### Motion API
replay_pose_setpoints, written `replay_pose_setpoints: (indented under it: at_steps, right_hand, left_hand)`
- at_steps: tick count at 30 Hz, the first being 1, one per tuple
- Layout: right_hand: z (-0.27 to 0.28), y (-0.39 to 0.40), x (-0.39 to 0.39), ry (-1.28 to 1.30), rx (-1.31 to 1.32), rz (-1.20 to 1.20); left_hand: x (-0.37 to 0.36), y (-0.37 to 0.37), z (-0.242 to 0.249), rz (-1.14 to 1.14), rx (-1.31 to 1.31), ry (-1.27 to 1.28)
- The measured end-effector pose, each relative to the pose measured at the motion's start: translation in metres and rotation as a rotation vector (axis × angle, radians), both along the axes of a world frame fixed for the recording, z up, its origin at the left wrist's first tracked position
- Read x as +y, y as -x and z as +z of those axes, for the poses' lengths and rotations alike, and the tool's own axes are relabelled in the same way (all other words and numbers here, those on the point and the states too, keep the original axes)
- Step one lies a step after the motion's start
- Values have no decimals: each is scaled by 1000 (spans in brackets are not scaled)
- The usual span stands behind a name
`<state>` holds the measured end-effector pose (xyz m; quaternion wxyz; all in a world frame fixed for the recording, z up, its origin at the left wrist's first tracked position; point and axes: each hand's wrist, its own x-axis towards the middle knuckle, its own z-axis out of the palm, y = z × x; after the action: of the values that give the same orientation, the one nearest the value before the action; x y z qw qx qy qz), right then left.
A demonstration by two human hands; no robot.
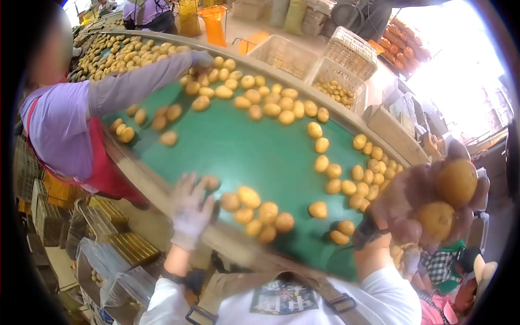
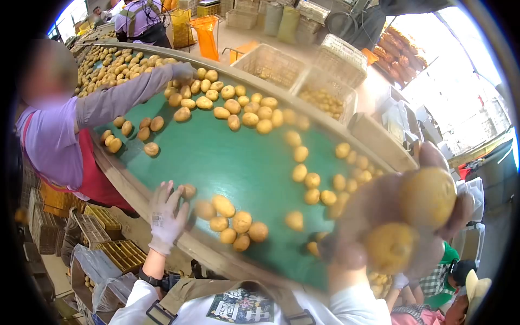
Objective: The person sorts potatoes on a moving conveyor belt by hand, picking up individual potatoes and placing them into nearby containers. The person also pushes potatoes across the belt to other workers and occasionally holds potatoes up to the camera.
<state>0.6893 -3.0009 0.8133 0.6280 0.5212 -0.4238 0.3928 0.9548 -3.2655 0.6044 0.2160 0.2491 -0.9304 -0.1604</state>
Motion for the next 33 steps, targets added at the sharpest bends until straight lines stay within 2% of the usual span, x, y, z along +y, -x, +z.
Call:
replay_pose_setpoints:
  at_steps: [4, 6, 11, 14, 18, 19, 20, 21, 23, 24, 26, 29, 30, 31, 32, 33]
  right_hand:
    - [6, 0, 46, 150, -127, -251]
    - [8, -4, 95, 275, -222, -423]
    - [2, -45, 235, 636, -404, -772]
    - [-3, -44, 294, 739, -479, -919]
    - [1, 21, 333, 563, -553, -1236]
    - [4, 44, 337, 407, -519, -1485]
    - [0, 66, 348, 183, -396, -1877]
    - [-3, 85, 346, -26, -156, -2243]
    - [-26, 101, 327, -76, -366, -1997]
    - [-45, 93, 310, 104, -743, -1458]
    - [-96, 72, 284, -97, -1268, -1208]
    - [-157, 3, 155, -700, -1484, -1288]
    - [-173, -7, 133, -856, -1422, -1226]
    - [-165, -24, 98, -1002, -1354, -1152]
    - [-149, -44, 83, -1070, -1402, -906]
    - [-127, -56, 79, -914, -1595, -679]
  left_hand:
    - [-25, -7, 20, -73, -21, -50]
    - [-44, -12, 4, -81, -36, -7]
    - [-87, -12, -1, -150, -147, -1]
    - [-110, -15, -10, -203, -244, 17]
    - [-125, -15, -6, -271, -273, 13]
    - [-124, -18, -2, -290, -264, -5]
    - [-117, -25, 6, -307, -260, -20]
    - [-108, -26, 20, -307, -254, -62]
    - [-123, -44, -10, -289, -116, -236]
    - [-128, -49, -21, -280, -45, -323]
    - [-126, -57, -1, -271, -120, -202]
    - [-125, -67, 16, -261, -177, -89]
    - [-127, -69, 15, -257, -172, -75]
    - [-127, -70, 15, -253, -162, -65]
    - [-127, -71, 13, -252, -156, -50]
    - [-129, -71, 14, -250, -155, -27]
